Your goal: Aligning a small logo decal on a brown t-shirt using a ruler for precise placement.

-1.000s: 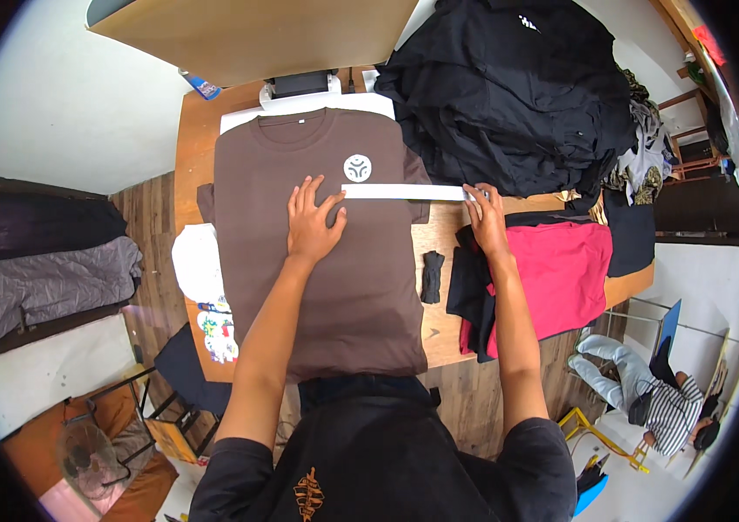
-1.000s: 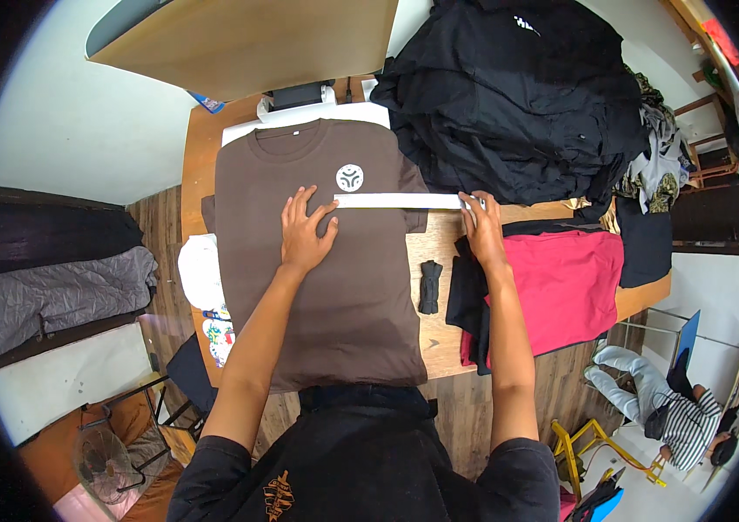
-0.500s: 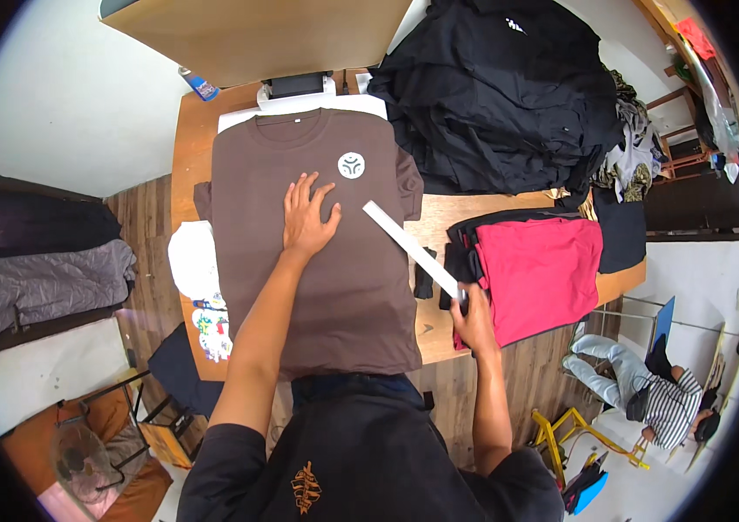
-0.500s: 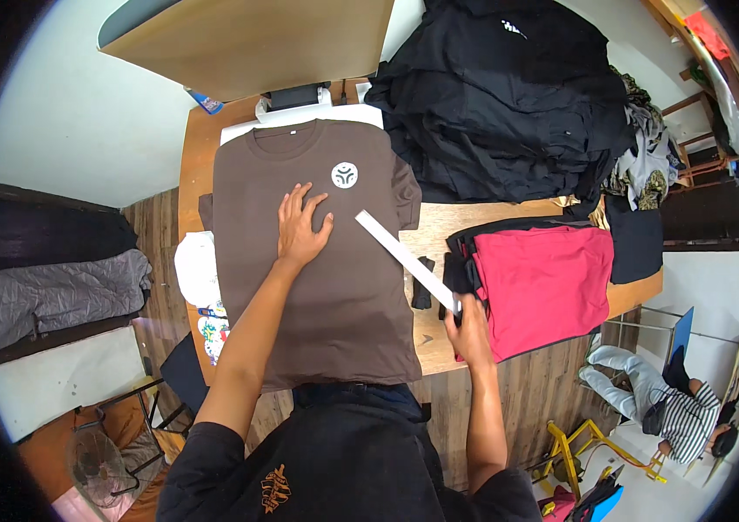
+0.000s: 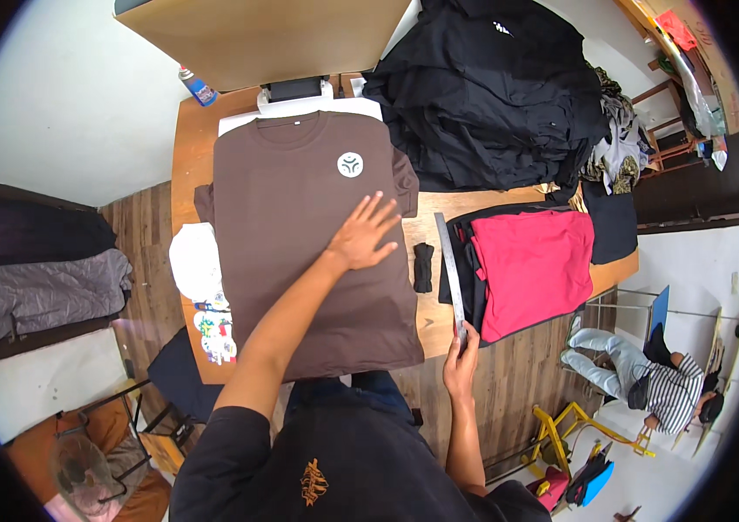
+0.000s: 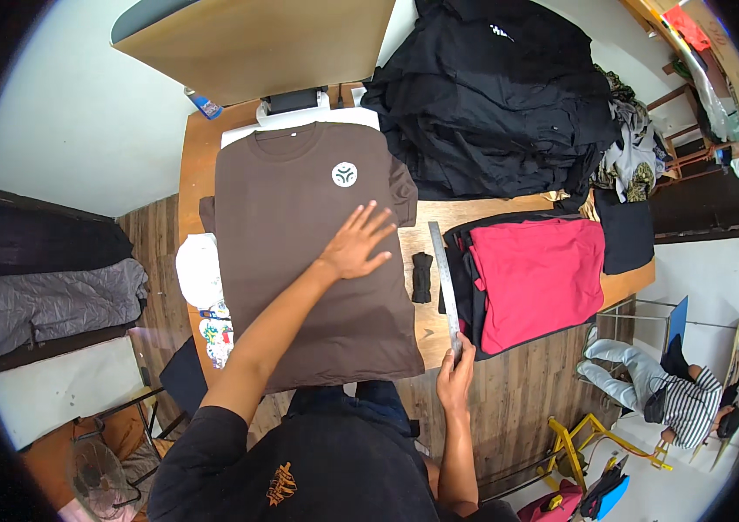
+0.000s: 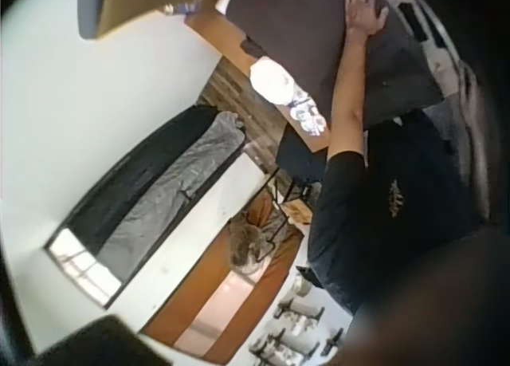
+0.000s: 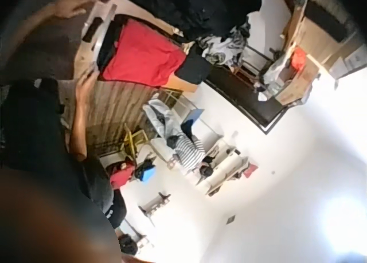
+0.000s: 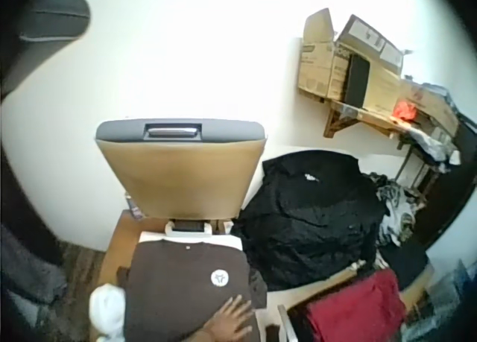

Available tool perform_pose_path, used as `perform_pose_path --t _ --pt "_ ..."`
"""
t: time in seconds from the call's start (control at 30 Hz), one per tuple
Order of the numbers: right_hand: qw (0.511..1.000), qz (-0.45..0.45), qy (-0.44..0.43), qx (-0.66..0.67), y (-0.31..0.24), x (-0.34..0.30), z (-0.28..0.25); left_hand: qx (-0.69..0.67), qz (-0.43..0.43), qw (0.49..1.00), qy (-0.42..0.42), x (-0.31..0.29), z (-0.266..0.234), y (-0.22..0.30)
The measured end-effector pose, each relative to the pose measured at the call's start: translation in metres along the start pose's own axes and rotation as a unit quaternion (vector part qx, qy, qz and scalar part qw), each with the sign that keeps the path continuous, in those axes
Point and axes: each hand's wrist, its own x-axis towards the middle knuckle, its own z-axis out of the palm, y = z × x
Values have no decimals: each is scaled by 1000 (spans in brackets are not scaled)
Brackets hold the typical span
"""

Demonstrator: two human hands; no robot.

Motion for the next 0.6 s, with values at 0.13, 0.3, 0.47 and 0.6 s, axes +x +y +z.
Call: perform_pose_path --t 0.13,0.3,0.47,0.6 --pt "1000 -6 -23 19 -35 13 30 -109 125 986 -30 -12 25 31" --pt "989 -75 7 127 -73 47 88 -324 101 941 12 -60 11 40" --pt "989 -147 -12 25 -101 64 149 -204 -186 946 168 -66 -34 5" --pt "986 -162 -27 0 -113 67 178 -69 -227 963 126 -49 -45 -21"
